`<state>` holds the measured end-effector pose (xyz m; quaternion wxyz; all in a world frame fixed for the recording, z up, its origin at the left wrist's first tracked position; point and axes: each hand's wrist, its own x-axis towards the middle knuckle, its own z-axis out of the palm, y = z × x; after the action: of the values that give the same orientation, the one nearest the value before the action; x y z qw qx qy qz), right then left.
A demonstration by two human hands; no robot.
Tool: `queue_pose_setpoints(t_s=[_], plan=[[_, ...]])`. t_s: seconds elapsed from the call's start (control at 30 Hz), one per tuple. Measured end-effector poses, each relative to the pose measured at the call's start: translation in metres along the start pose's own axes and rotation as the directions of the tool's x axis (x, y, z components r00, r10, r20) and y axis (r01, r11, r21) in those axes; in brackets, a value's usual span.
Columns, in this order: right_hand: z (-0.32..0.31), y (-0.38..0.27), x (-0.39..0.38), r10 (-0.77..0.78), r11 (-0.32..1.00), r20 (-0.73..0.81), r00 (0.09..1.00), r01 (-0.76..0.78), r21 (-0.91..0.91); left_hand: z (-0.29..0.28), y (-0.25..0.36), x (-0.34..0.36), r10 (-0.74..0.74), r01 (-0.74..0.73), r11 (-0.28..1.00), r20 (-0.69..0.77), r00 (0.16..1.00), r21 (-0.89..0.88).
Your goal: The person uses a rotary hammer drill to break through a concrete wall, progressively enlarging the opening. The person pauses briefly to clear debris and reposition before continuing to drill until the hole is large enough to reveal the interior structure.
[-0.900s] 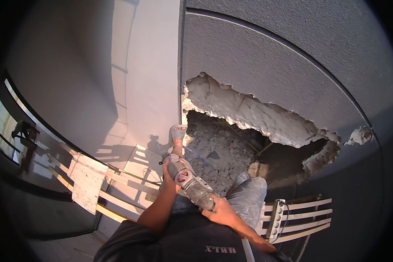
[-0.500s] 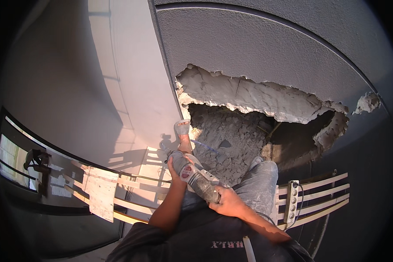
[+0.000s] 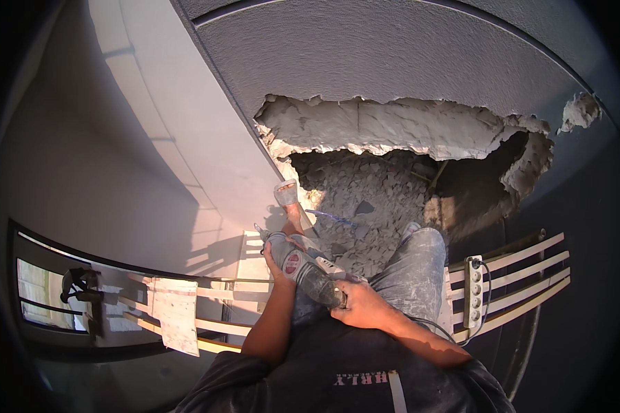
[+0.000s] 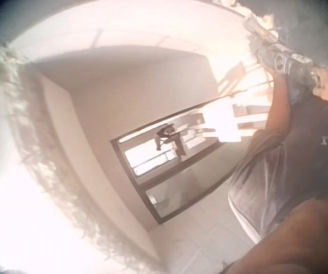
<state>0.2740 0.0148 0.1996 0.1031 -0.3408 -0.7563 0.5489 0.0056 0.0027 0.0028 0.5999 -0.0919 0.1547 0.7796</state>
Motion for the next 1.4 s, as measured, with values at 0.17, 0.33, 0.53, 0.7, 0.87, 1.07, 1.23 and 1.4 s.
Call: queue_pose_setpoints(t_s=[0.17, 0.33, 0.53, 0.7, 0.87, 1.07, 1.23, 1.4], plan=[[-0.005, -0.001, 0.0, 0.002, 1.0, 0.015, 1.0, -0.003, 0.018, 0.007, -0.003, -0.001, -0.048, 0.045, 0.993, -0.025, 0.999, -0.11], [-0.002, 0.007, 0.001, 0.024, 1.0, 0.025, 0.999, -0.024, 0.012, 0.007, -0.004, 0.0, -0.015, 0.014, 0.999, -0.011, 1.0, -0.046], [0.0, 0.008, 0.004, 0.037, 0.999, 0.029, 0.999, -0.037, 0.009, 0.003, -0.003, 0.002, 0.031, -0.031, 0.999, -0.059, 0.998, -0.016], [0.005, 0.014, 0.004, 0.036, 0.998, 0.022, 0.999, -0.037, 0.05, 0.01, -0.004, 0.0, 0.084, -0.075, 0.988, -0.067, 0.994, 0.136], [0.01, 0.008, 0.006, 0.031, 0.994, 0.025, 0.999, -0.034, 0.103, -0.004, 0.002, 0.001, 0.044, -0.039, 0.998, -0.112, 0.993, 0.042], [0.018, 0.005, 0.004, 0.055, 0.991, 0.026, 0.998, -0.058, 0.124, 0.011, -0.002, -0.004, -0.043, 0.028, 0.995, -0.15, 0.988, -0.099], [0.025, -0.005, 0.009, 0.006, 0.999, 0.014, 1.0, -0.007, 0.038, 0.012, 0.008, -0.009, -0.114, 0.105, 0.972, -0.032, 0.993, -0.212], [0.03, -0.023, 0.014, 0.032, 0.999, 0.058, 0.998, -0.03, -0.04, 0.009, 0.015, -0.009, -0.103, 0.113, 0.944, 0.048, 0.994, -0.309]])
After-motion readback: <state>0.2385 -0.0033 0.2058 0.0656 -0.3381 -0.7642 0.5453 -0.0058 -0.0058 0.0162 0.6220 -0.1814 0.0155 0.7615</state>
